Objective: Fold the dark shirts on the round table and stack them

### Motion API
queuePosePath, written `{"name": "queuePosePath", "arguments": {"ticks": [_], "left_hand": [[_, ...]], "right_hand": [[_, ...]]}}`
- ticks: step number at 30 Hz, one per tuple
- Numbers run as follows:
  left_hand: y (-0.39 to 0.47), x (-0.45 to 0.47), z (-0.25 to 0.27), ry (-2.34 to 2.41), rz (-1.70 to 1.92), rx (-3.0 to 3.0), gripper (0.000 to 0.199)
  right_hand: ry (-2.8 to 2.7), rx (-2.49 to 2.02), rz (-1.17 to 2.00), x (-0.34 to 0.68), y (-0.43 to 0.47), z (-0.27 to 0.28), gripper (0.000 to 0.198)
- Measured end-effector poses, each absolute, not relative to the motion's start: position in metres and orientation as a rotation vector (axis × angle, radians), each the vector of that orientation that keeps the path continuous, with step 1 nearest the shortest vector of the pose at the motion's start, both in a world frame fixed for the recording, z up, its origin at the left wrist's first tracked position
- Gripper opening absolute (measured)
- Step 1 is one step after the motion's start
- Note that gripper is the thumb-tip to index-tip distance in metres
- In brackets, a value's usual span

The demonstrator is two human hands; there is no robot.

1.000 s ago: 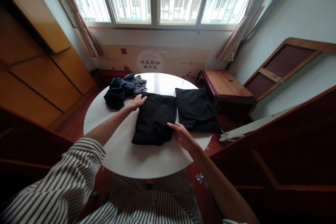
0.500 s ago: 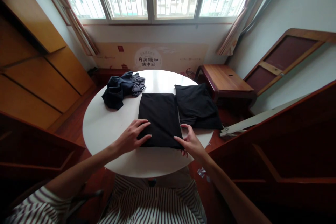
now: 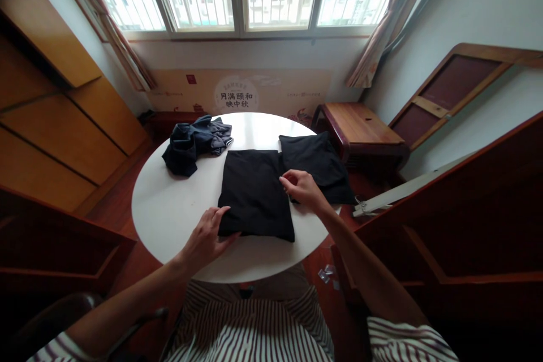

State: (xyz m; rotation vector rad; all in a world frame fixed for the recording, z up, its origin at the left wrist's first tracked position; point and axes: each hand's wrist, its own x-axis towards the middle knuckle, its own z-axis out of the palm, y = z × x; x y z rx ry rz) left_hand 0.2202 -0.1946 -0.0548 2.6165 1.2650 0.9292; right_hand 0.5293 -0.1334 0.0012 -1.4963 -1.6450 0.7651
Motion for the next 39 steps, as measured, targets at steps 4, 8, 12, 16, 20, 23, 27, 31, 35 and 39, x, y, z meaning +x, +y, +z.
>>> {"name": "queuePosePath", "arguments": {"ticks": [4,8,12,16,20,23,27,31,35,39], "left_hand": [[-0.197,0.209,-0.059,1.17,1.022,2.727,0.043],[-0.202,0.202,-0.062,1.099,1.047,2.812,0.041],[-0.205,0.2,-0.063,1.108,1.066,2.797,0.041],[-0.204,0.198,-0.061,1.057,1.045,2.889,0.05],[-0.207,0.192,-0.058,0.921,0.976,3.04,0.057],[-0.211,0.187,-0.06,0.877,0.927,3.136,0.058],[-0.212,0.187,-0.067,0.893,0.902,3.122,0.058],[-0.209,0.192,-0.067,0.937,0.938,3.017,0.056],[-0.208,0.198,-0.059,0.934,1.007,2.969,0.047],[-0.206,0.206,-0.051,0.939,1.081,2.878,0.02]], "right_hand": [[-1.413,-1.544,0.87,0.529,-0.059,0.002,0.017],[-1.261,-1.714,0.925,0.521,0.0,-0.004,0.023],[-1.264,-1.826,0.888,0.518,0.029,-0.017,0.027],[-1.317,-1.862,0.785,0.521,0.039,-0.025,0.016],[-1.35,-1.849,0.634,0.528,0.036,-0.02,0.014],[-1.356,-1.853,0.569,0.531,0.032,-0.013,0.016],[-1.36,-1.872,0.583,0.53,0.025,-0.008,0.017],[-1.254,-1.796,0.853,0.525,-0.001,-0.007,0.059],[-1.307,-1.538,1.216,0.519,-0.063,-0.01,0.106],[-1.645,-1.434,1.163,0.511,-0.132,-0.016,0.111]]}}
